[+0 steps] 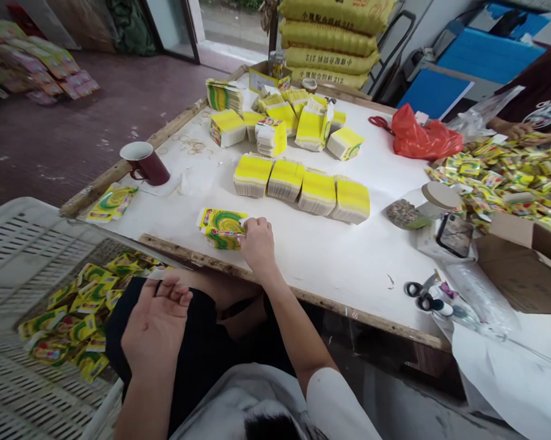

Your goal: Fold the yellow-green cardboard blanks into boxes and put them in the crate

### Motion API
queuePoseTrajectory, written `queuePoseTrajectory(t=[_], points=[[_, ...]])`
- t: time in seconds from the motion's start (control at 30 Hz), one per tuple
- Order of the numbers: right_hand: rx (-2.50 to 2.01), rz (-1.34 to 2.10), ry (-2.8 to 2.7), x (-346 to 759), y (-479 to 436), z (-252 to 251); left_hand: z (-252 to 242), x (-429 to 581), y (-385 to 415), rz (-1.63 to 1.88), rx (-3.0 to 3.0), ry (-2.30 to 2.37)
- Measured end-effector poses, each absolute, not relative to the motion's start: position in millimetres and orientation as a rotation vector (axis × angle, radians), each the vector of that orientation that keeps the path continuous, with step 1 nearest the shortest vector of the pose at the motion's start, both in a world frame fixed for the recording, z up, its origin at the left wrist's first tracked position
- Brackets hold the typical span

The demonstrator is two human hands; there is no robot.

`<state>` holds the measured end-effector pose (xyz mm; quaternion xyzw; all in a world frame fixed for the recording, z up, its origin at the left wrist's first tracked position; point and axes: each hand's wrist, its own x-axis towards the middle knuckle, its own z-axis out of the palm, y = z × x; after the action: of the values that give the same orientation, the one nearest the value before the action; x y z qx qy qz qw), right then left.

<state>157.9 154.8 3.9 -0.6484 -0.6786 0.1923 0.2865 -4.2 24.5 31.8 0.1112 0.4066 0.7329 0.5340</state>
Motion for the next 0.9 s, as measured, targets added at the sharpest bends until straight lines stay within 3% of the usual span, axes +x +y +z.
queuePoseTrajectory(t=[0.3, 0.53, 0.9], points=[[-1.552, 0.655, -1.780, 164.9, 129.2, 21.2, 3.8, 12.4, 22.2, 1.418, 0.335, 0.977], [-1.054, 1.233, -1.924, 157.9, 52.6, 25.0, 7.4, 20.2, 29.1, 1.703, 0.313, 0.940], [-0.992, 1.221, -1.659, 151.4, 21.5, 1.5, 7.2, 39.0, 21.1, 1.682, 0.189, 0.772]])
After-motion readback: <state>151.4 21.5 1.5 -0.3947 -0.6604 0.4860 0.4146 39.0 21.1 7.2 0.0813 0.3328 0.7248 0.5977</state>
